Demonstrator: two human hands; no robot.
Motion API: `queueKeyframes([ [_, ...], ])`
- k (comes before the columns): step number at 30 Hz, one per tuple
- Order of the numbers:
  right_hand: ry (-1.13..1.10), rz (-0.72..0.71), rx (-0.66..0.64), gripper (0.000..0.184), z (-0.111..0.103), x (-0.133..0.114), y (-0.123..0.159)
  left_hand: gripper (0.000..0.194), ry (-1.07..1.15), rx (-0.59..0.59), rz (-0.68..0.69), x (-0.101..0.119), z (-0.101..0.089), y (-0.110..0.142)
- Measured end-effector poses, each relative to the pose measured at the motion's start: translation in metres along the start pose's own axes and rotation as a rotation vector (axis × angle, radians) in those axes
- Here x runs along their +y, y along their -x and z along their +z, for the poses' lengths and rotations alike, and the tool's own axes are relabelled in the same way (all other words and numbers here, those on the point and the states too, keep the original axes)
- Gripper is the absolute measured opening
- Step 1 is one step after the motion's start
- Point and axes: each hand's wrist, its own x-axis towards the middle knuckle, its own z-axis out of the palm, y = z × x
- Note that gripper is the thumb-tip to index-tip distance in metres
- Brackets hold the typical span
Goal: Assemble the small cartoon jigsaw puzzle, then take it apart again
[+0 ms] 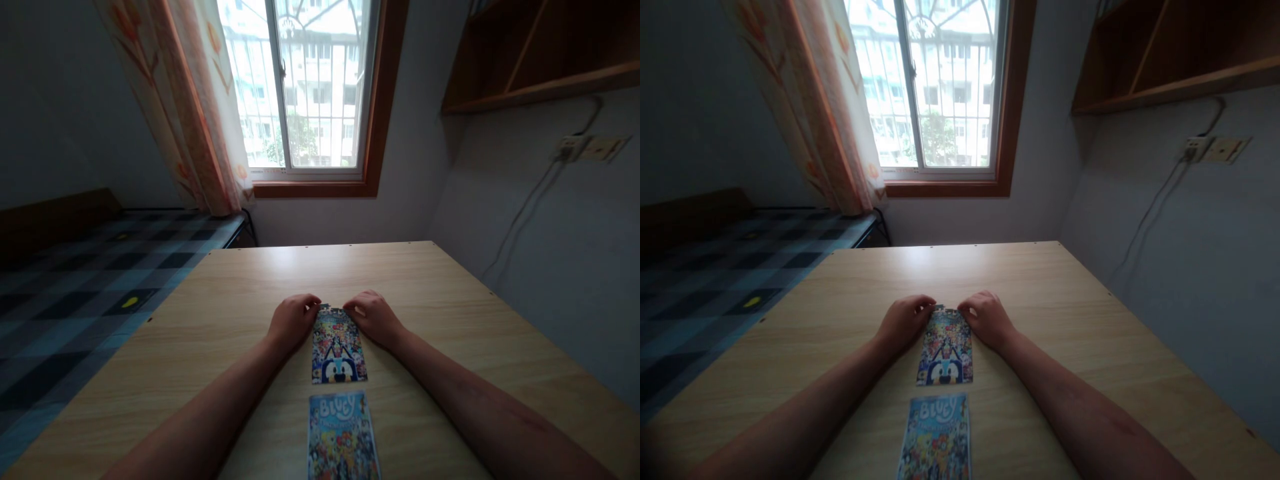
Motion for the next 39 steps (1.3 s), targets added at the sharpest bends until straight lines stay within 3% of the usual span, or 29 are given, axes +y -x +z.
queueKeyframes([
  [12,0.019,-0.017,-0.007,0.011,-0.0012,-0.0014,0.0002,0.015,0.144,0.012,-0.072,-0.0006,-0.0023,-0.0033],
  [19,0.031,-0.048,0.007,0.012,0.0016,0.0009,-0.0005,0.016,0.250,0.053,0.000,-0.0012,-0.0015,-0.0040],
  [30,0.046,-0.050,0.005,0.011,-0.0006,-0.0033,-0.0008,0.016,0.193,0.066,-0.039,0.0001,-0.0024,-0.0034],
  [39,0.045,-0.049,0.000,0.012,-0.0003,-0.0042,-0.0012,0.021,0.154,-0.018,0.029,0.0000,-0.0016,-0.0021],
])
